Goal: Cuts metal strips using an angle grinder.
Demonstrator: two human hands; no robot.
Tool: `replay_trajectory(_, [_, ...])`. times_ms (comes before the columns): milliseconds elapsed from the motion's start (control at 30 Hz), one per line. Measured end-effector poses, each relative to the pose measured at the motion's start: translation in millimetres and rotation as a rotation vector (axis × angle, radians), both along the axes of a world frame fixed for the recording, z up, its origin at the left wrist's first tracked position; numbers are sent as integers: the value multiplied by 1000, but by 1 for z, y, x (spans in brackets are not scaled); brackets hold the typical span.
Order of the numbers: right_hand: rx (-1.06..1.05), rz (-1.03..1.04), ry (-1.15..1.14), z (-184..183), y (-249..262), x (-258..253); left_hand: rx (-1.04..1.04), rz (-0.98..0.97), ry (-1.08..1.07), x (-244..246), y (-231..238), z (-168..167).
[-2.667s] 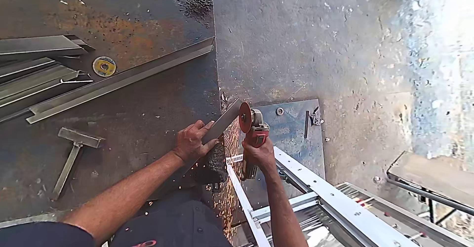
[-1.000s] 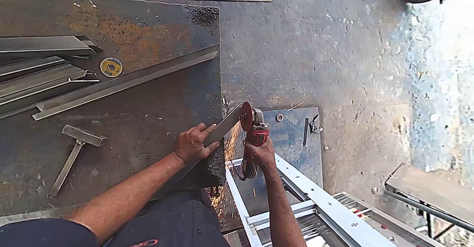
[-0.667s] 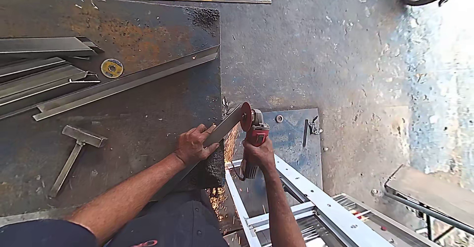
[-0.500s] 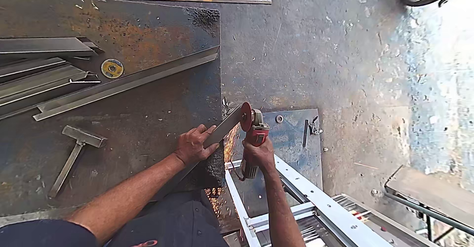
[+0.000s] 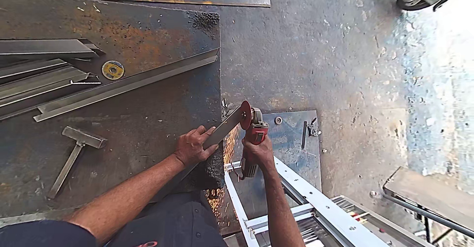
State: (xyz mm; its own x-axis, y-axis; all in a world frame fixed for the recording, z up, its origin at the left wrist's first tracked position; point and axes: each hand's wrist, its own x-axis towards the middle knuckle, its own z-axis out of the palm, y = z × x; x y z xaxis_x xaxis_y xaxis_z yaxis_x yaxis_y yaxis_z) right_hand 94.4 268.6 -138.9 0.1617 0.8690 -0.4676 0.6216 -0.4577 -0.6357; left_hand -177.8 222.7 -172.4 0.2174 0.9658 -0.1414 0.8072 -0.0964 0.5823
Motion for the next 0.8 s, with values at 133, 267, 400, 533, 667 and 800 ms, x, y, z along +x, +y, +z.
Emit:
replay_trajectory(133, [-4, 17, -18, 1, 3, 0, -15, -2, 0, 0, 1, 2])
replay_trajectory(267, [-10, 28, -45, 2, 5, 0, -14, 4, 1, 0, 1, 3])
replay_trajectory(400, [-11, 29, -44, 5, 4, 0, -15, 3, -6, 0, 0, 2])
replay_trajectory(533, [4, 46, -60, 1, 1, 2, -29, 2, -3, 0, 0, 3])
replay_trajectory(667, [-13, 57, -71, 4, 3, 2, -31, -2, -2, 0, 1, 4])
replay_trajectory(800, [-6, 62, -66, 3, 6, 2, -27, -1, -5, 0, 1, 3])
